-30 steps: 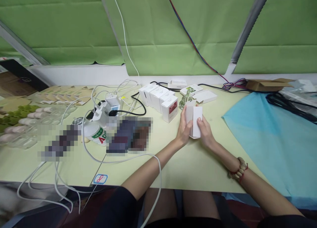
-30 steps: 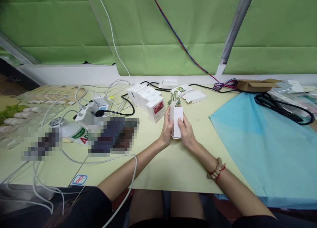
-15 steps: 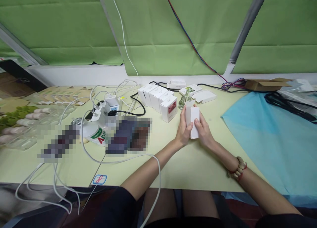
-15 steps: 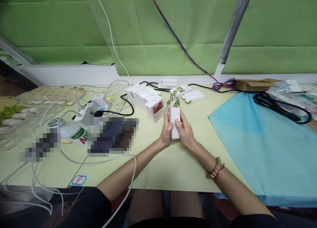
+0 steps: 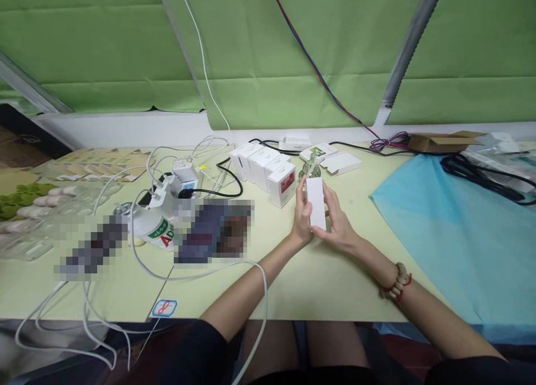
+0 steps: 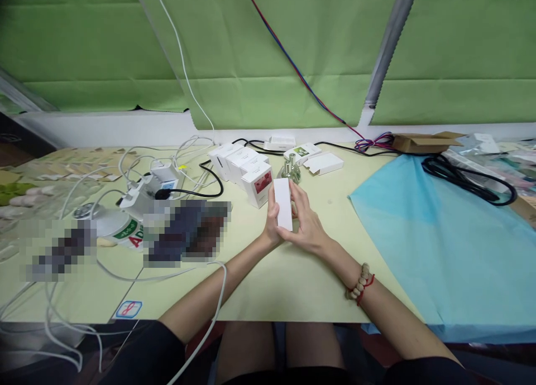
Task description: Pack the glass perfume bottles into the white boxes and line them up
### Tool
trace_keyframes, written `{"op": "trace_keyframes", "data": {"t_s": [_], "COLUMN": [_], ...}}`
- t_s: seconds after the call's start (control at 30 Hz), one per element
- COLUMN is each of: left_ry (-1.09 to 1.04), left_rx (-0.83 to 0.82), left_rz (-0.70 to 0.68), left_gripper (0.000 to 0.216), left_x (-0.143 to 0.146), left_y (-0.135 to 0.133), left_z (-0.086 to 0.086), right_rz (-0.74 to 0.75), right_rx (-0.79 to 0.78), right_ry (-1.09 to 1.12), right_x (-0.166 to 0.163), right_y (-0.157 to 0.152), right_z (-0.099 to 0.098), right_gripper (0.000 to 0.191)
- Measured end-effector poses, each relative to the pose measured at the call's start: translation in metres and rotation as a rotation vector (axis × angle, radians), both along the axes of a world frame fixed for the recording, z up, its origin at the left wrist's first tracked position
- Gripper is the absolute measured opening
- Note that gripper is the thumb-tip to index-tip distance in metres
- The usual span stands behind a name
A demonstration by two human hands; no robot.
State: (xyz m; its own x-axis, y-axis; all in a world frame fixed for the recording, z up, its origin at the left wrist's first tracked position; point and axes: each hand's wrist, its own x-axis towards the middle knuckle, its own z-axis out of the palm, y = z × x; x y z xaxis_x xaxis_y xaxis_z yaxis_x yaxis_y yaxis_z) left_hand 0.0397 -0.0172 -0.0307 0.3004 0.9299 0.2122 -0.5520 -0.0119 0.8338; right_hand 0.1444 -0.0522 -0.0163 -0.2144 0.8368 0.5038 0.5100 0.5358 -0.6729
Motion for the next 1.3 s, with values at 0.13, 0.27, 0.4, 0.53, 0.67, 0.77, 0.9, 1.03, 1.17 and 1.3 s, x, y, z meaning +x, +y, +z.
{"op": "trace_keyframes", "data": {"t_s": [0.13, 0.27, 0.4, 0.53, 0.67, 0.77, 0.9, 1.03, 1.17, 1.3], "left_ry": [-0.148, -0.188, -0.181, -0.116, -0.096, -0.078, -0.073, -0.072, -0.068, -0.044], "left_rx": [-0.082, -0.264, -0.298, -0.281, -0.160, -0.126, -0.099, -0.089, -0.180, -0.228], "left_rz": [-0.113, -0.110, -0.079, -0.081, -0.015, -0.001, 0.014, 0.040, -0.020, -0.104], "left_gripper": [0.081, 0.091, 0.091, 0.082, 0.075, 0.078, 0.078, 0.072, 0.079, 0.084], "left_x": [0.002, 0.002, 0.001, -0.001, -0.001, 0.000, 0.000, 0.001, -0.001, -0.004], "left_y": [-0.002, -0.004, -0.007, -0.010, -0.011, -0.011, -0.011, -0.011, -0.011, -0.010], "left_z": [0.003, 0.012, 0.021, 0.022, 0.022, 0.022, 0.023, 0.024, 0.025, 0.028], "right_rz": [-0.021, -0.026, -0.067, -0.076, -0.069, -0.068, -0.079, -0.058, -0.061, -0.093], "right_rx": [-0.007, 0.009, -0.007, 0.012, 0.033, 0.030, -0.007, 0.014, -0.014, -0.053], "right_ry": [-0.044, -0.088, -0.104, -0.133, -0.151, -0.167, -0.185, -0.169, -0.123, -0.078], "right_x": [0.003, 0.003, 0.002, 0.004, 0.004, 0.004, 0.004, 0.004, 0.003, 0.003], "right_y": [0.001, 0.002, 0.003, 0.005, 0.007, 0.007, 0.006, 0.007, 0.007, 0.006], "right_z": [0.001, -0.002, -0.003, -0.003, -0.003, -0.003, -0.004, -0.006, -0.003, 0.001], "right_gripper": [0.096, 0.101, 0.097, 0.092, 0.089, 0.087, 0.084, 0.080, 0.082, 0.083]}}
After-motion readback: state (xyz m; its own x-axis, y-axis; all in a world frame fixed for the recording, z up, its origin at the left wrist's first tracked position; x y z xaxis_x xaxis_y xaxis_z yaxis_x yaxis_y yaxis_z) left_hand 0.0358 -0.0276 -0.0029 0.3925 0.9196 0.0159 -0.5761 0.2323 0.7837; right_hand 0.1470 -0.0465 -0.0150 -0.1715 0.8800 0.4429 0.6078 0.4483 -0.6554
